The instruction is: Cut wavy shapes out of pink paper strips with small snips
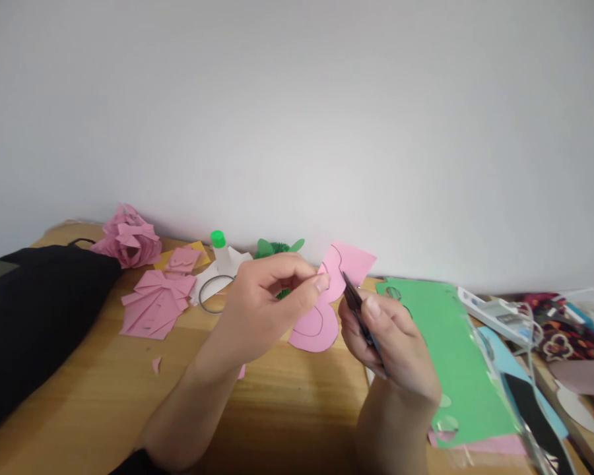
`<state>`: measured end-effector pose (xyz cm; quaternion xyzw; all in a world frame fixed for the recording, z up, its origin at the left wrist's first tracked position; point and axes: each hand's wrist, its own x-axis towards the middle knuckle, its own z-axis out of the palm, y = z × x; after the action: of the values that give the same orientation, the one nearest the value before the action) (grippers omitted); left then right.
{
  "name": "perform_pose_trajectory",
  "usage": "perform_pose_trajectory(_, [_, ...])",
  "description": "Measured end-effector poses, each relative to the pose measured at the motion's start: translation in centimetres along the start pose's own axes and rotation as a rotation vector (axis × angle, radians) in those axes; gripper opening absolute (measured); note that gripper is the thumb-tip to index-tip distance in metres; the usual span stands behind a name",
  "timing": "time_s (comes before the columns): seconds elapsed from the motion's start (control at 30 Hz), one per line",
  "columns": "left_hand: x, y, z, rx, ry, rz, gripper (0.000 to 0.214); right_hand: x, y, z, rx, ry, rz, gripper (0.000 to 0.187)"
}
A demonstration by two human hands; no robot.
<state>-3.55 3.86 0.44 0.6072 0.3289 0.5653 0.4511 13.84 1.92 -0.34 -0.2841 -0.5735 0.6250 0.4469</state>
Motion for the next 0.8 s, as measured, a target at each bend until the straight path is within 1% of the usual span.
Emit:
perform_pose_trajectory(0.33, [0.04, 0.03, -0.02, 0.018, 0.01, 0.019, 0.027, -0.03, -0.03, 0.03, -0.006, 0.012, 0.015, 0.043])
perform_pose_trajectory(0.8, [0.01, 0.12, -0.01, 0.009, 0.008, -0.016, 0.027, -0.01, 0.0, 0.06, -0.017, 0.022, 0.014, 0.044])
